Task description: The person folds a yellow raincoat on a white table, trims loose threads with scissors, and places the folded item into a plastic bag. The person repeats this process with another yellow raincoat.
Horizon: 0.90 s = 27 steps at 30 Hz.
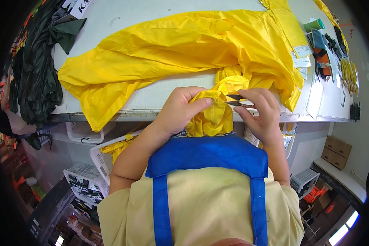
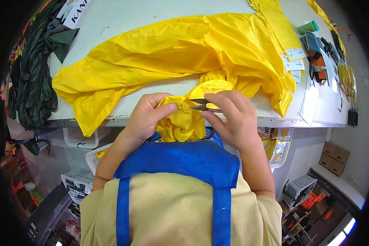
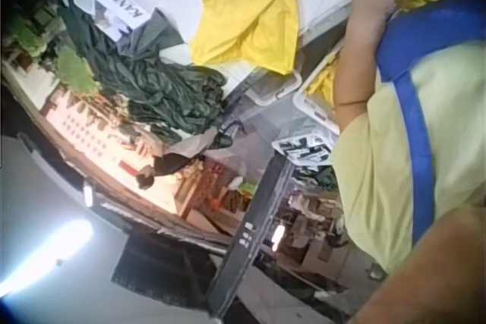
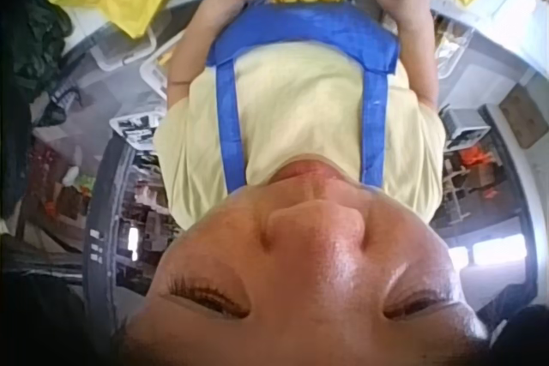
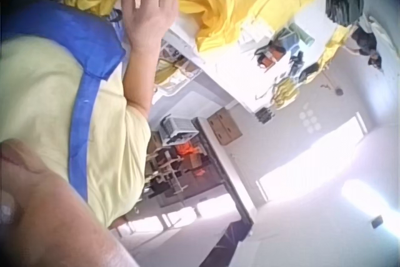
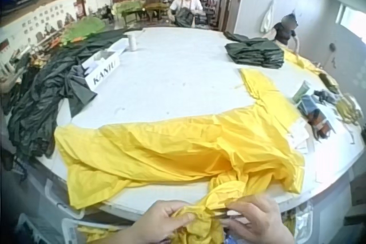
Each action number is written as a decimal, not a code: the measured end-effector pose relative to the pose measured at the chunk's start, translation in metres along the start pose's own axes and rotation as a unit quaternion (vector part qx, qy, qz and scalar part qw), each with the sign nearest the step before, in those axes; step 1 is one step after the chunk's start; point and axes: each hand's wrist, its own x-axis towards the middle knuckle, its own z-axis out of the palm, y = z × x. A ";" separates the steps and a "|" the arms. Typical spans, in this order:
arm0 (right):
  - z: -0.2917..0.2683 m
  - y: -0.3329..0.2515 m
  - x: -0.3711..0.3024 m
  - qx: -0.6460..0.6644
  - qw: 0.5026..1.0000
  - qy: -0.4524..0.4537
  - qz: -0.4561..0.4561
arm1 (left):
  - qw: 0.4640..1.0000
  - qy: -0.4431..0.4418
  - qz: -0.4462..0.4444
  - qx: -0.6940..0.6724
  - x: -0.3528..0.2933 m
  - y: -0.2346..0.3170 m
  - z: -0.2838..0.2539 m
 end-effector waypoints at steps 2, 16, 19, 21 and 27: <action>-0.001 -0.005 0.004 -0.017 1.000 0.007 -0.022 | 1.000 -0.004 -0.002 -0.014 -0.001 0.000 0.001; -0.002 -0.015 0.012 0.004 1.000 -0.017 -0.014 | 0.996 -0.007 0.027 0.090 -0.004 0.000 0.003; -0.001 -0.015 0.012 0.017 1.000 -0.018 -0.004 | 0.996 -0.009 0.020 0.086 -0.005 0.002 0.003; 0.000 -0.015 0.012 0.023 1.000 -0.017 0.000 | 0.996 -0.009 0.015 0.090 -0.004 0.002 0.003; 0.001 -0.013 0.012 0.007 1.000 -0.008 -0.018 | 0.997 -0.013 0.013 0.076 -0.004 0.002 0.002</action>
